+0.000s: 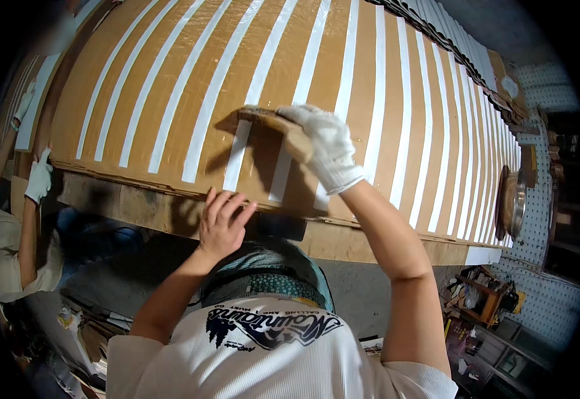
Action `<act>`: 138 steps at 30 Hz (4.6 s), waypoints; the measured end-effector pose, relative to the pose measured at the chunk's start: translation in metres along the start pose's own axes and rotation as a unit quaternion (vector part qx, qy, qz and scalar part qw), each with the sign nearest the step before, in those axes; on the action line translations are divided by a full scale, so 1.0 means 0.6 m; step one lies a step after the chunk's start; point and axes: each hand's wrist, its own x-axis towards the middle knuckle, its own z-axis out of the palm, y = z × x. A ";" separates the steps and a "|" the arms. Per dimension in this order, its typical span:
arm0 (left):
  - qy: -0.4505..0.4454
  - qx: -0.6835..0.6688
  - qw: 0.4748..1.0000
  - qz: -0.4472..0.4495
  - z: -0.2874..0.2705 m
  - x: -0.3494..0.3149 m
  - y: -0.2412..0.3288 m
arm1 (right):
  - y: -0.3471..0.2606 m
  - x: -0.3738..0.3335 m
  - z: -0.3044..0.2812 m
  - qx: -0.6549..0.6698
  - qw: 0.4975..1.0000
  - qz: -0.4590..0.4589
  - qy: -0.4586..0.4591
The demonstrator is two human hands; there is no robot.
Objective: The person repeatedly dips a brush into a metal bowl of liquid and applies it to the surface of a large, striped paper-wrapped object. Another person is visible in the background working on a similar object. The camera wearer continues this repetitive brushing motion across the surface.
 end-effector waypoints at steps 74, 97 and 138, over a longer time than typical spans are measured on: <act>-0.073 0.196 0.977 0.048 0.079 0.034 0.079 | 0.309 -0.073 -0.071 0.006 1.000 -0.002 0.009; -0.122 0.104 0.984 0.078 0.047 0.042 0.146 | 0.192 -0.295 -0.146 0.067 0.909 0.332 -0.242; -0.212 0.248 0.939 0.111 0.071 0.052 0.121 | 0.816 0.396 -0.108 -0.161 0.952 0.203 0.161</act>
